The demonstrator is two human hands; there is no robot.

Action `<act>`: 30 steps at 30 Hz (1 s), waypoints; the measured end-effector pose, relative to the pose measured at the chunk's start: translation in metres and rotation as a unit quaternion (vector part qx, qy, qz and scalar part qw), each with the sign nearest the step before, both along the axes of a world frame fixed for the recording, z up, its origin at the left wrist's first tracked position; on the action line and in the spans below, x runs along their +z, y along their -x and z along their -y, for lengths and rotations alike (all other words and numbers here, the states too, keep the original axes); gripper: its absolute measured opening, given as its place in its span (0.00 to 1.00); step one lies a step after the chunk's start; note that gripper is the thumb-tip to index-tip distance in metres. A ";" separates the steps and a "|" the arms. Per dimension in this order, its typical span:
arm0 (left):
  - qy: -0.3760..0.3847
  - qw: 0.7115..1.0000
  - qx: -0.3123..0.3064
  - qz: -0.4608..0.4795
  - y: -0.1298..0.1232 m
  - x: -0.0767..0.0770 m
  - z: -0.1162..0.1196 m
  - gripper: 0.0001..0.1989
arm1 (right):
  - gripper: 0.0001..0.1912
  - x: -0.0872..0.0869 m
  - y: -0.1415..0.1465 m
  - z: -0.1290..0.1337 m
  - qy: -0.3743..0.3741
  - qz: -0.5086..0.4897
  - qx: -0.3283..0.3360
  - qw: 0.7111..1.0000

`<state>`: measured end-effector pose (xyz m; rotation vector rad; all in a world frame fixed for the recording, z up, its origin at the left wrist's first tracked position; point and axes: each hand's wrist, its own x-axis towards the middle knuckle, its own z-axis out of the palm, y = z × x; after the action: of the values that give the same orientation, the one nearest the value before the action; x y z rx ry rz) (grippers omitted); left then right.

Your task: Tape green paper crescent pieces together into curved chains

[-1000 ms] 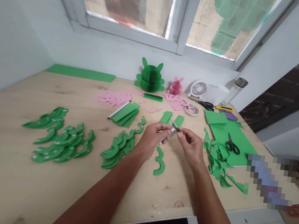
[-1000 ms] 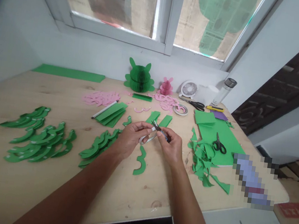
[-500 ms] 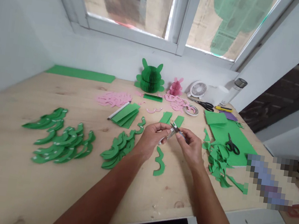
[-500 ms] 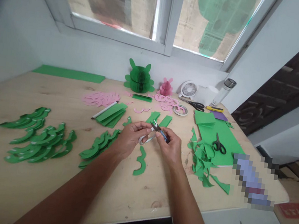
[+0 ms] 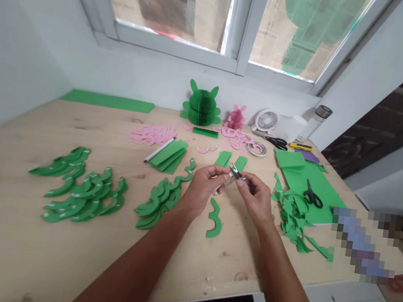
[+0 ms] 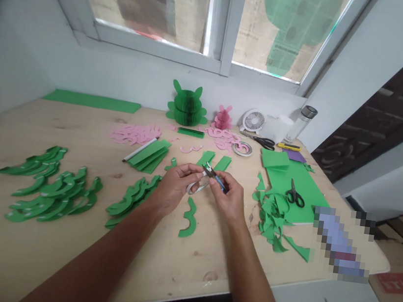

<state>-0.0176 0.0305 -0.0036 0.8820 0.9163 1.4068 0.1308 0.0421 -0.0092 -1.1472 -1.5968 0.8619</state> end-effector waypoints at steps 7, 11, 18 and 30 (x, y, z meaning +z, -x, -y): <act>-0.006 1.000 -0.014 -0.005 0.000 -0.004 -0.001 0.08 | 0.16 -0.001 0.000 0.000 0.004 -0.001 0.013 1.000; -0.008 1.000 -0.023 -0.012 0.000 -0.003 -0.001 0.07 | 0.16 0.000 0.001 0.001 0.009 -0.002 0.011 1.000; -0.007 0.999 -0.021 -0.031 0.000 -0.001 0.000 0.06 | 0.16 0.000 0.002 0.001 0.012 -0.002 0.008 1.000; 0.003 0.999 -0.020 -0.043 0.000 0.000 0.000 0.08 | 0.14 -0.002 0.001 0.001 0.005 -0.011 0.015 1.000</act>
<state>-0.0177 0.0306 -0.0033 0.9574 0.9606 1.3395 0.1294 0.0414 -0.0112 -1.1191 -1.5972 0.9000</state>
